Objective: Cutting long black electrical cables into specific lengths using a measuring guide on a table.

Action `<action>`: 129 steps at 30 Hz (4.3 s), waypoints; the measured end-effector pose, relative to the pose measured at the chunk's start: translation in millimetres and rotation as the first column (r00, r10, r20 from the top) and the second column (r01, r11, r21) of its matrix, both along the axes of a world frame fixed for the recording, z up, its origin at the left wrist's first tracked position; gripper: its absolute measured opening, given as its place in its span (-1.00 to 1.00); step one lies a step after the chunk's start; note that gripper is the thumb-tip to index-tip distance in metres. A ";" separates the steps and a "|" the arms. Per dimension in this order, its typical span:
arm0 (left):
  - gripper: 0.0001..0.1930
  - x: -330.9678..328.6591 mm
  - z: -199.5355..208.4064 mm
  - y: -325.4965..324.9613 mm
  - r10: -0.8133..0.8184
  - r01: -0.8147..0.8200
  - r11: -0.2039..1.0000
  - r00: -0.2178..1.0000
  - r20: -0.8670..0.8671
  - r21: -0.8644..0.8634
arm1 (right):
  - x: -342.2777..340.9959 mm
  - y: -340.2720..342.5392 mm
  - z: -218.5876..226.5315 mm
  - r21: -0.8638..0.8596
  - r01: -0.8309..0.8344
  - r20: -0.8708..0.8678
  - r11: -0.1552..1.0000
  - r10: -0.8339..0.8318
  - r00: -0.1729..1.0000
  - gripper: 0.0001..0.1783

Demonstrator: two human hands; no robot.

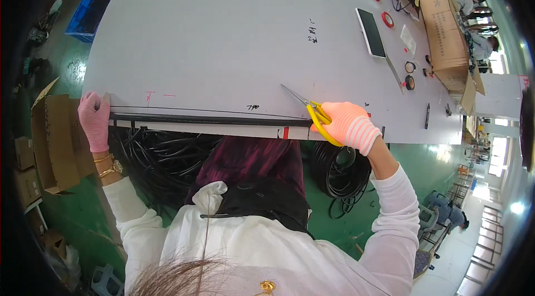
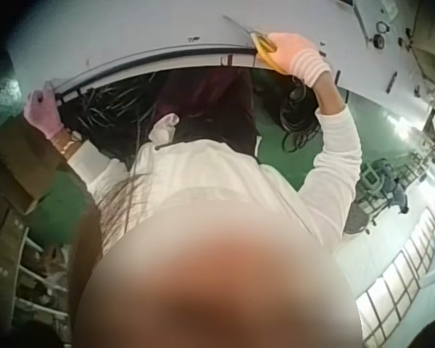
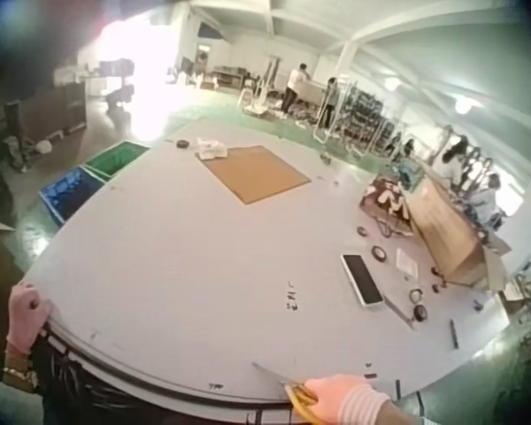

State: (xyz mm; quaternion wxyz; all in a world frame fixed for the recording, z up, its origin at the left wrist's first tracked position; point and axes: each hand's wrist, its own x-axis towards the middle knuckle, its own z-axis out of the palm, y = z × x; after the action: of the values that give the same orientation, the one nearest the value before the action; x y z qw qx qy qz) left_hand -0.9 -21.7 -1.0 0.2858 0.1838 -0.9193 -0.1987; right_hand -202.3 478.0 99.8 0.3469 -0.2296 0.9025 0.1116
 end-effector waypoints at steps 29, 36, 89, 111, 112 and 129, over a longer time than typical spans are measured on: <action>-0.73 -113.4 39.4 353.3 -0.617 0.639 0.770 0.743 0.260 0.004 | -12.6 0.1 1.6 -0.052 0.051 0.090 0.997 -0.046 0.995 -0.50; -0.72 -112.8 28.5 360.8 -0.578 0.620 0.782 0.760 0.298 -0.064 | -12.3 6.8 -2.8 -0.117 0.073 0.093 0.990 -0.062 0.994 -0.49; -0.75 -104.3 95.9 362.8 -0.885 0.351 0.442 0.322 0.337 0.826 | 222.7 55.0 -82.3 -0.695 0.716 0.665 -0.064 -0.437 0.606 -0.66; -0.61 -114.2 104.8 340.2 -0.995 0.024 -0.067 0.067 -0.068 0.997 | 225.9 100.3 -51.0 -0.900 0.317 0.420 -0.298 -0.783 0.459 -0.53; -0.61 -112.1 104.6 340.3 -0.997 0.018 -0.047 0.060 -0.048 0.999 | 215.2 104.8 -52.8 -0.962 0.210 0.257 -0.174 -0.835 0.486 -0.56; -0.32 16.4 77.4 249.9 -0.728 0.413 0.553 0.661 0.180 0.724 | 165.4 -0.6 2.2 -0.958 0.068 -0.039 0.277 -0.363 0.931 -0.65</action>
State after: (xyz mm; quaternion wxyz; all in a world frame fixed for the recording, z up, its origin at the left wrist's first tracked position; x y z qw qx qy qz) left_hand 15.5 228.2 76.4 -0.1038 -0.0108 -0.8437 -0.5266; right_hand -36.9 477.4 102.0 0.0411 -0.2472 0.8525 -0.4587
